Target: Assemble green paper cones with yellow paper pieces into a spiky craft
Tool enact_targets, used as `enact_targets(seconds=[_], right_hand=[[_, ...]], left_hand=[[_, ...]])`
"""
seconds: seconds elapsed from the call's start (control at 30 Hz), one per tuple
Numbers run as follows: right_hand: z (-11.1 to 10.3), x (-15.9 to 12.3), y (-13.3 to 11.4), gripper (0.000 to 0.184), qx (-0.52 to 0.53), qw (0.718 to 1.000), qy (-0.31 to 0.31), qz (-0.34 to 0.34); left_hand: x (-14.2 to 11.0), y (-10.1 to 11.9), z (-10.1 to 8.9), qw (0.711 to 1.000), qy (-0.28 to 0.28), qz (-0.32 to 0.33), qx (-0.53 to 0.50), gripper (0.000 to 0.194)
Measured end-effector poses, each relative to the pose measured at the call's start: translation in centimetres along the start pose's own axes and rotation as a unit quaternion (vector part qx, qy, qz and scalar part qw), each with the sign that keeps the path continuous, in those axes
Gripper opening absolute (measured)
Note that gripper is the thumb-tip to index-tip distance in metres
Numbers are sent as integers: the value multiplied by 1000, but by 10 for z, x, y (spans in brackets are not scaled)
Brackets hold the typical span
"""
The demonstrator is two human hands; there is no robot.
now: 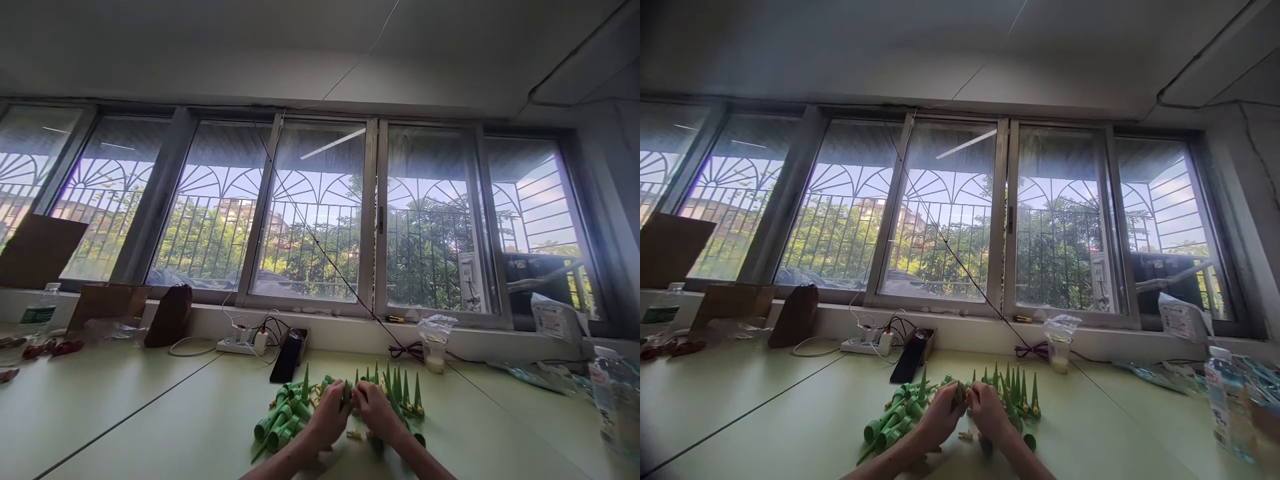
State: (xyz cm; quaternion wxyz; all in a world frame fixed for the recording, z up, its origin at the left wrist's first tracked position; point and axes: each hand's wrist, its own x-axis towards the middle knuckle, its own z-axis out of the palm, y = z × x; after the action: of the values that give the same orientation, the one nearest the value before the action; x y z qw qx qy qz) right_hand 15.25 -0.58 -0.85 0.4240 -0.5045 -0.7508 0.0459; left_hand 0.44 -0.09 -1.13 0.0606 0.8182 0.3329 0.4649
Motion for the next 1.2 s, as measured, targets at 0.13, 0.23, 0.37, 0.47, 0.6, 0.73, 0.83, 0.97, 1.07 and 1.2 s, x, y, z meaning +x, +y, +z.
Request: enact_targets(seconds=[0.13,0.23,0.37,0.47,0.6,0.73,0.83,0.97,1.07,1.2], right_hand=[[-1,-1,-4,23,51,998,17,-10],[-2,-2,-5,18,111,994,11,-20],[-4,-1,-3,16,155,988,-6,-5],[-5,0,-1,15,152,988,0,10],[-3,2,2,15,141,990,9,14],[2,5,6,16,161,987,7,30],[5,7,9,19,182,982,5,44],[6,8,12,26,235,970,-14,65],[8,8,13,33,264,961,-26,82],[10,8,11,43,284,954,-44,87]], left_hand=[[2,-2,0,1000,21,-2,-5,18],[3,-3,-2,1000,19,-17,-12,16],[4,0,-6,999,5,-36,-9,13],[5,5,-7,999,2,-42,-8,13],[4,7,-8,999,1,-41,-15,14],[4,6,-8,999,0,-32,-12,12],[3,5,-8,1000,3,-21,-9,12],[3,4,-7,1000,8,-18,-4,15],[3,2,-5,1000,13,-16,-6,15],[2,0,-5,1000,10,-4,-14,13]])
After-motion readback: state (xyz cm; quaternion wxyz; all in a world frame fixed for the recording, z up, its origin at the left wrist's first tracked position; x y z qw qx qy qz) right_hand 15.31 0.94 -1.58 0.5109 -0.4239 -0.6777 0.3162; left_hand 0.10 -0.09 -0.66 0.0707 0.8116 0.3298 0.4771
